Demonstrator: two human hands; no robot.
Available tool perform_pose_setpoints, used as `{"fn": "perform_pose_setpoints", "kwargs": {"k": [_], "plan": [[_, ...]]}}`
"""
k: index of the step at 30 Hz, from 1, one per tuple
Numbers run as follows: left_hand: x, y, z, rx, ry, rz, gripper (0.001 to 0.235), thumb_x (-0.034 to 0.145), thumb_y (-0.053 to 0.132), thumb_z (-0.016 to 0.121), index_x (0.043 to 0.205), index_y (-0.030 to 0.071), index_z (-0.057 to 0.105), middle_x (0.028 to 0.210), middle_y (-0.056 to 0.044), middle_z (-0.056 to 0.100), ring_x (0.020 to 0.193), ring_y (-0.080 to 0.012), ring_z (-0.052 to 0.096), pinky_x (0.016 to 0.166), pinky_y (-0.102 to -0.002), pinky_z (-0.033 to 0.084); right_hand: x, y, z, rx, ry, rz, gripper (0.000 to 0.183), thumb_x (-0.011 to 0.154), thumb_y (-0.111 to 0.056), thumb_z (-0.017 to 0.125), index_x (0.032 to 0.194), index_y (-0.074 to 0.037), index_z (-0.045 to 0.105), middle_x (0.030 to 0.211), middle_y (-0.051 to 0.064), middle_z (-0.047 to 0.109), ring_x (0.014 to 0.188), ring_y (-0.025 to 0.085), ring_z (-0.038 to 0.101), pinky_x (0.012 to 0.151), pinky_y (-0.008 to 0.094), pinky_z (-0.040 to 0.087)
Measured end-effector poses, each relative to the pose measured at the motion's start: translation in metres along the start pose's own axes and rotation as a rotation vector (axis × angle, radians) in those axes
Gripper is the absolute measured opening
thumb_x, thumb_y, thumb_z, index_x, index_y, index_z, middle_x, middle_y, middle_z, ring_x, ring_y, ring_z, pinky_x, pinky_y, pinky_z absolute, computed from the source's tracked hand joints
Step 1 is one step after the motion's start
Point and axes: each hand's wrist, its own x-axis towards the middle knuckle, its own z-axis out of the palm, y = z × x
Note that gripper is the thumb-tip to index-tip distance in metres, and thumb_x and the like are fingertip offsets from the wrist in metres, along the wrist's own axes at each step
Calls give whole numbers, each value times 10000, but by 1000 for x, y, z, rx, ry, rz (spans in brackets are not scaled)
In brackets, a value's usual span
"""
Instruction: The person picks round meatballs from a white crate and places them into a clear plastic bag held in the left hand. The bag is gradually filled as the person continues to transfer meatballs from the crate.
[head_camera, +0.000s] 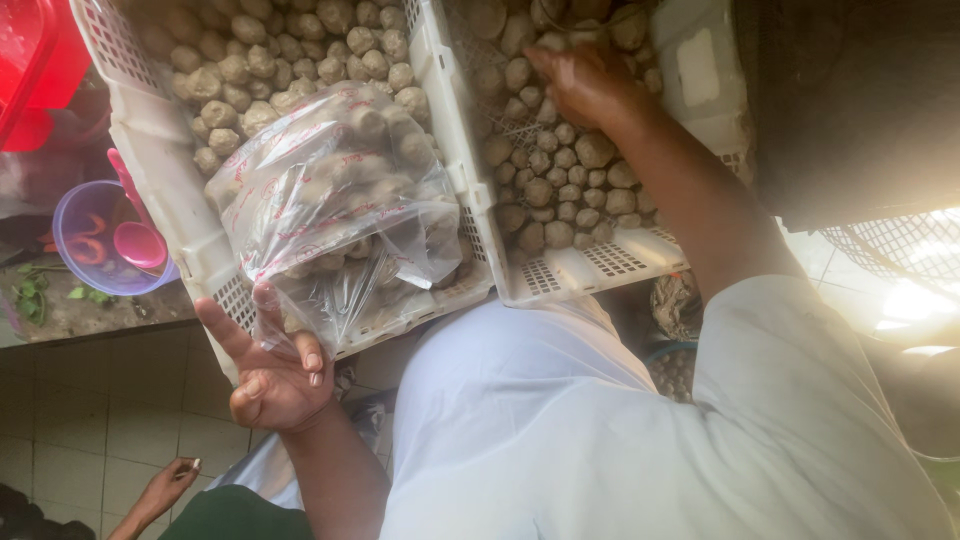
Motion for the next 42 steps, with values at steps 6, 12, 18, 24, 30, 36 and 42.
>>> {"fn": "perform_pose_setpoints", "kwargs": {"k": [6, 12, 18, 24, 30, 36, 42], "plan": [[-3, 0, -3, -31, -30, -8, 944, 872, 127, 559, 1728, 331, 218, 1678, -211, 352, 947, -351, 740, 693, -301, 640, -25, -4, 14, -2, 41, -176, 383, 986, -212, 693, 1349, -110, 623, 1255, 170, 639, 1123, 343, 624, 948, 494, 529], [-1, 2, -5, -42, -56, -31, 957, 866, 135, 563, 1714, 353, 179, 1686, -207, 330, 961, -348, 741, 720, -304, 643, -75, -38, 52, -375, -414, -414, 248, 931, -374, 709, 1085, -180, 725, 1265, 124, 575, 1179, 300, 550, 989, 498, 498], [-1, 2, -6, -69, -55, -45, 977, 861, 127, 570, 1713, 366, 155, 1683, -227, 318, 1015, -380, 740, 739, -325, 645, -51, 31, 36, -310, 338, -321, 163, 1008, -223, 746, 1086, -91, 690, 1248, 97, 619, 1220, 299, 590, 1043, 508, 518], [0, 1, -8, -81, -95, -40, 981, 854, 129, 563, 1703, 371, 133, 1743, -221, 300, 1005, -369, 746, 760, -343, 661, -89, 59, 20, -106, 377, -180, 212, 1007, -157, 751, 1179, -49, 686, 1265, 161, 644, 1210, 365, 592, 972, 489, 535], [-3, 0, -8, -45, -76, -29, 992, 854, 147, 556, 1708, 375, 105, 1688, -225, 304, 945, -346, 754, 815, -354, 656, -128, 38, 13, 28, 30, -43, 295, 943, -210, 750, 1198, -75, 689, 1120, 142, 671, 1005, 334, 656, 869, 479, 547], [0, 0, -7, -36, -101, -39, 979, 860, 144, 550, 1702, 369, 104, 1698, -228, 297, 941, -332, 762, 823, -366, 658, -150, 19, 22, -181, -426, 65, 125, 973, -181, 662, 1069, -107, 691, 995, 113, 665, 931, 283, 664, 859, 448, 562], [-4, 0, -7, -61, -83, -37, 976, 864, 137, 551, 1709, 362, 119, 1696, -239, 300, 954, -356, 751, 830, -365, 659, -148, 10, 33, -346, -676, 121, 286, 971, -152, 649, 1224, -150, 517, 1166, 143, 429, 1094, 329, 485, 965, 456, 463]]}}
